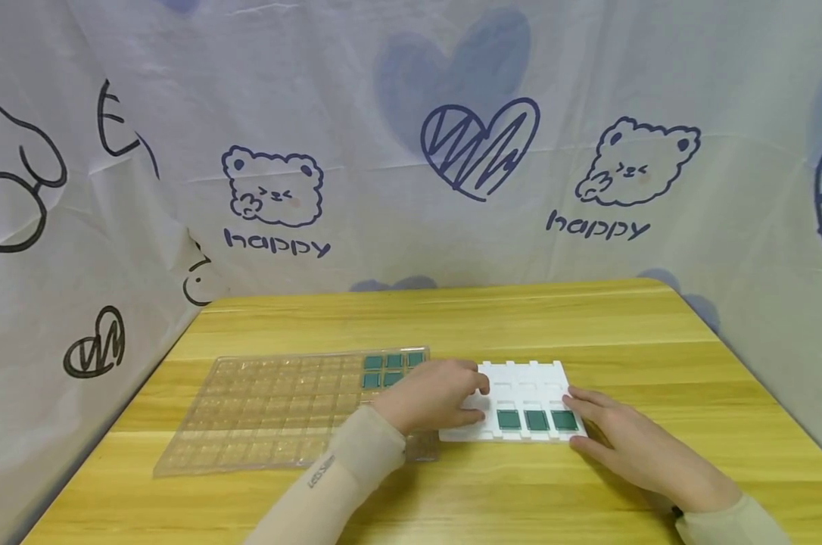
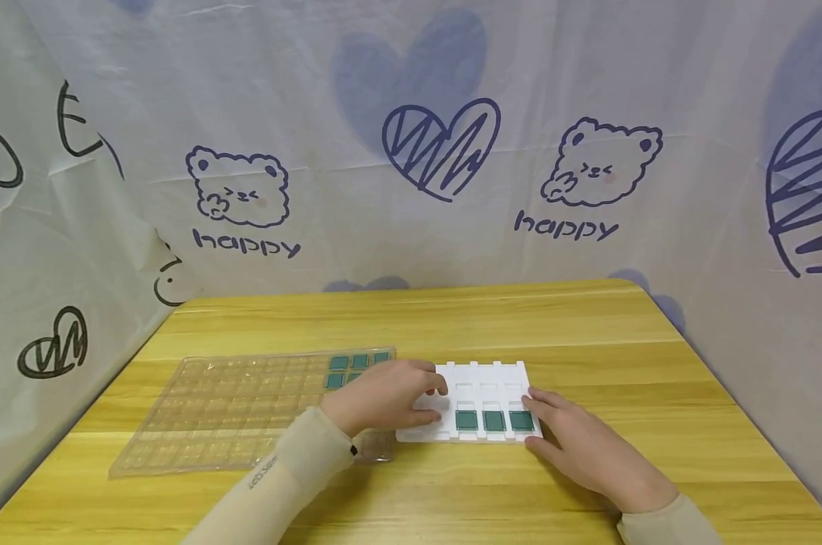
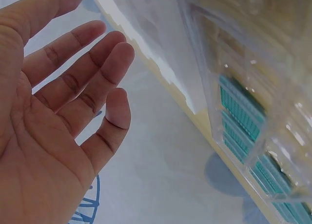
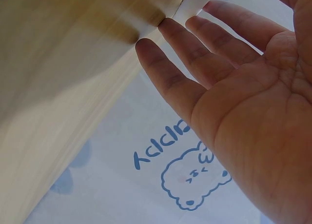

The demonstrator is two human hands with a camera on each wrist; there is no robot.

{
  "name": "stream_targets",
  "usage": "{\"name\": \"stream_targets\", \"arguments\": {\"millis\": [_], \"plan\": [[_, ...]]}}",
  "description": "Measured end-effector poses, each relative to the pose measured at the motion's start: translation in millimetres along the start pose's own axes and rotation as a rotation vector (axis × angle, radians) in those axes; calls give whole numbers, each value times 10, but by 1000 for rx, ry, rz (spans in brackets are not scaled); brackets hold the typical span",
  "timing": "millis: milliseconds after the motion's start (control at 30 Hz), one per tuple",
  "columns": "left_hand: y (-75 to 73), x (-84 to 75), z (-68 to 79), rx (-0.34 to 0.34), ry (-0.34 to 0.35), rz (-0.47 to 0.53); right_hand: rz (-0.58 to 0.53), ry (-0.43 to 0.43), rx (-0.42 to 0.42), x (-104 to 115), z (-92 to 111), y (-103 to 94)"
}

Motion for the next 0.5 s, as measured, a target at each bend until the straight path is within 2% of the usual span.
{"name": "stream_targets", "arguments": {"millis": [233,500], "plan": [[9,-38,-86,4,30,-25,-2,-4,-13,-8,1,1],[51,-70,-193,44,13,-40,0,-20,-32,-29,-1,10]]}}
Point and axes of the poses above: each hand's wrist, its own z-axis away from the middle knuckle, its own y-axis out of the palm, x = y × z, the point moved 1 cm from there along -z, towards the middle knuckle, and after that the axes turned 9 degrees about y, right-handed, at the moved point
